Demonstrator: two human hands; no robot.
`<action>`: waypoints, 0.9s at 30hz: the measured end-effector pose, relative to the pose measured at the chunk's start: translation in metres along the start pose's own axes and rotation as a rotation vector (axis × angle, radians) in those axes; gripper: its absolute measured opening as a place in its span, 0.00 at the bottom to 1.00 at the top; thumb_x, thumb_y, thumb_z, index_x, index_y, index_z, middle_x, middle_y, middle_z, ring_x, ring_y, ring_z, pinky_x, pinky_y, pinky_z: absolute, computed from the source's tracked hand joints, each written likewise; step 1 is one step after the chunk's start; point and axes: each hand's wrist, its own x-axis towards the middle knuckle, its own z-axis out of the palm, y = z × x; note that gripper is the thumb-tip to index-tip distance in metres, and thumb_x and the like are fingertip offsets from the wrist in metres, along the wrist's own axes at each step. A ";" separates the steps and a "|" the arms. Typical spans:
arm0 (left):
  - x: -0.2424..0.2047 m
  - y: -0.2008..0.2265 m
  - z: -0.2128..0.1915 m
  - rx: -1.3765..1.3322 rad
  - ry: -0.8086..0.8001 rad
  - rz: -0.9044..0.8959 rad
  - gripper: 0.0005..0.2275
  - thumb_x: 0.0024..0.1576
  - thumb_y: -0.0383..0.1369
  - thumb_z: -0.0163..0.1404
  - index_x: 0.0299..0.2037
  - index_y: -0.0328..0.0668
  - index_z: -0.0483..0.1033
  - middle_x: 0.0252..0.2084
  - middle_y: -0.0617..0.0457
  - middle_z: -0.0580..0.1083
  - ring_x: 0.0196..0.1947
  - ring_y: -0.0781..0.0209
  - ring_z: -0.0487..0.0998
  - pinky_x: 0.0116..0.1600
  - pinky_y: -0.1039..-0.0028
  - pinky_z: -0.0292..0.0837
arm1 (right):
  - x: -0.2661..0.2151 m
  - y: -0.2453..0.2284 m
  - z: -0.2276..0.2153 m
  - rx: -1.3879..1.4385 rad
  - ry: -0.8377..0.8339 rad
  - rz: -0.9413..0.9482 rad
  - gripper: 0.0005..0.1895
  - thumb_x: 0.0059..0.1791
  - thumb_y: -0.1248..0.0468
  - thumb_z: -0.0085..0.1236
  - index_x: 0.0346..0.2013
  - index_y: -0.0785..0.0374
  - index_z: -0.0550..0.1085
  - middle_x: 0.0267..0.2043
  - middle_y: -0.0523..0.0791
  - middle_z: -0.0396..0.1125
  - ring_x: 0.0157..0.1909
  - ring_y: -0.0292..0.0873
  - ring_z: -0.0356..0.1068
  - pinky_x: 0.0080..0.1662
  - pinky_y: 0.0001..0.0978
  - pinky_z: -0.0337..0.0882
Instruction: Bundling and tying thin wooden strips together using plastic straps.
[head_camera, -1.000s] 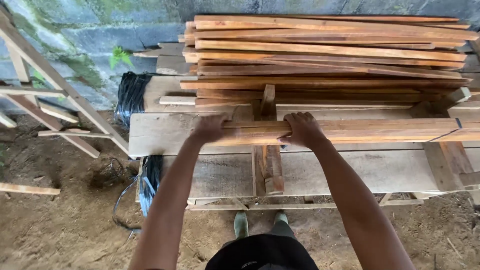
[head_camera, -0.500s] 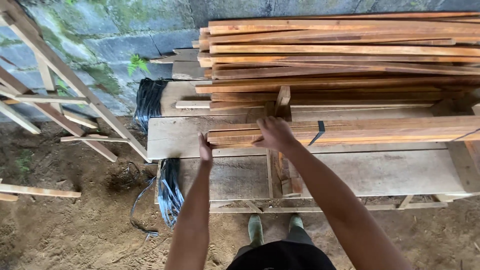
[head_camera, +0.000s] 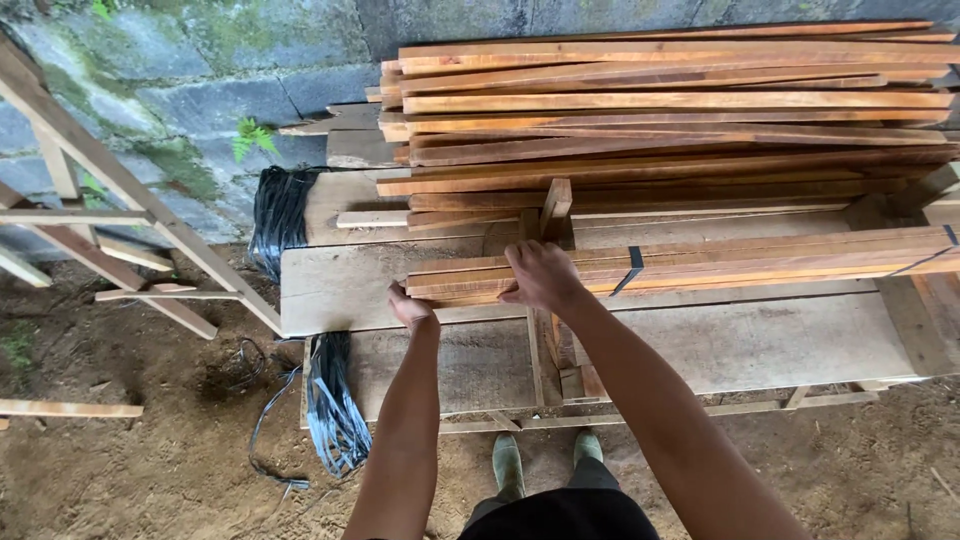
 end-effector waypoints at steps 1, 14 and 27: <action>0.003 -0.005 0.001 -0.001 -0.002 -0.003 0.12 0.57 0.40 0.49 0.27 0.45 0.78 0.27 0.50 0.74 0.29 0.58 0.76 0.40 0.70 0.72 | 0.001 0.001 0.000 -0.003 -0.001 0.001 0.41 0.27 0.31 0.68 0.38 0.56 0.67 0.32 0.44 0.65 0.36 0.46 0.73 0.34 0.39 0.74; 0.023 -0.035 -0.001 0.028 0.033 -0.021 0.12 0.55 0.46 0.51 0.31 0.48 0.74 0.35 0.49 0.69 0.42 0.55 0.71 0.55 0.65 0.65 | 0.003 -0.002 -0.006 -0.010 0.032 0.001 0.41 0.25 0.31 0.68 0.38 0.54 0.69 0.32 0.42 0.66 0.37 0.43 0.73 0.33 0.35 0.74; -0.049 0.091 0.019 0.489 -0.624 0.449 0.17 0.68 0.39 0.42 0.37 0.42 0.84 0.39 0.43 0.79 0.49 0.49 0.76 0.64 0.63 0.64 | 0.009 -0.005 -0.012 0.012 -0.023 0.050 0.40 0.25 0.31 0.69 0.38 0.52 0.69 0.31 0.40 0.68 0.35 0.42 0.74 0.32 0.36 0.75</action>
